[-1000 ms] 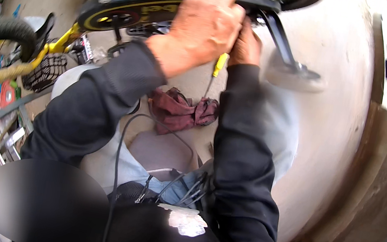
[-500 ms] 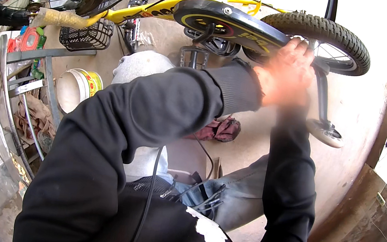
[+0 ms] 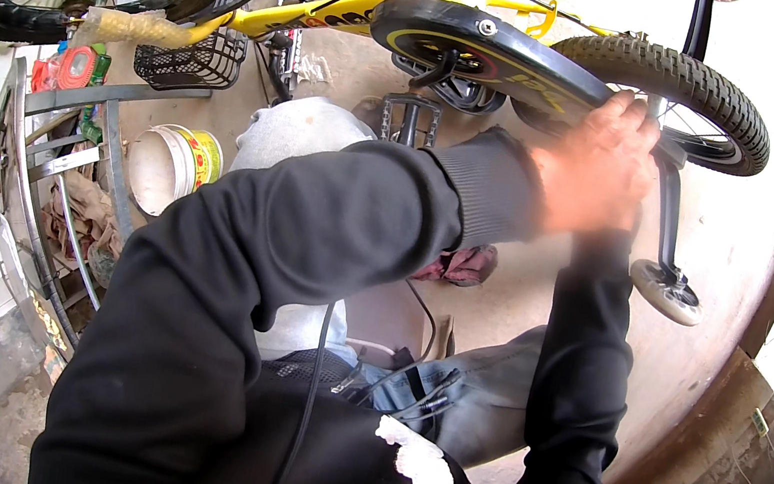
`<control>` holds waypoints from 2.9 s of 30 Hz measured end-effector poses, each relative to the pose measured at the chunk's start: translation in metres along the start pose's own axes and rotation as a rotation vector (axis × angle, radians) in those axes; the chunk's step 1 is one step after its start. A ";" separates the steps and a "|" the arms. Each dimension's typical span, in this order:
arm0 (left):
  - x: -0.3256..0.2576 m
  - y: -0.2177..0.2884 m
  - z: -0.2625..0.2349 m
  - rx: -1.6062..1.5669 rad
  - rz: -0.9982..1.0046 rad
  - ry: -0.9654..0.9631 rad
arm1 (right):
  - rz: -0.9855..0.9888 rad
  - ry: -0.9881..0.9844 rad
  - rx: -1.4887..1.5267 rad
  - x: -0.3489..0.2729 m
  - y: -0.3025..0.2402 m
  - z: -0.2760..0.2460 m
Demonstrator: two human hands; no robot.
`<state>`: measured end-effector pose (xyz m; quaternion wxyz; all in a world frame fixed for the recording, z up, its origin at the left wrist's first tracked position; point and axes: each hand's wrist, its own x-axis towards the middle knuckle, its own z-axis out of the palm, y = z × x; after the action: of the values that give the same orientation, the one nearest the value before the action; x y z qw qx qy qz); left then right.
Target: The person sits on the floor and works on the rear wheel area of a yellow bicycle. They use a screwdriver to adjust components near the chain guard and rear wheel, then wipe the area with a cloth.
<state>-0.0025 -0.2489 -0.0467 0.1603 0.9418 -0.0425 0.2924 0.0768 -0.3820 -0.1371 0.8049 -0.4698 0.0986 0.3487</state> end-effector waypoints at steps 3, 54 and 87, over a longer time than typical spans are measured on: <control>0.000 0.001 0.001 -0.003 0.003 0.027 | -0.004 -0.001 -0.003 0.000 -0.001 0.000; 0.007 0.000 -0.015 -0.101 -0.015 -0.158 | -0.050 0.291 -0.375 -0.012 0.001 0.030; 0.007 -0.001 -0.016 -0.089 -0.015 -0.169 | -0.072 0.340 -0.324 -0.031 0.001 0.045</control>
<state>-0.0054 -0.2424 -0.0309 0.1999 0.9554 -0.0616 0.2083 0.0464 -0.3593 -0.0986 0.7029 -0.6479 0.1588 0.2470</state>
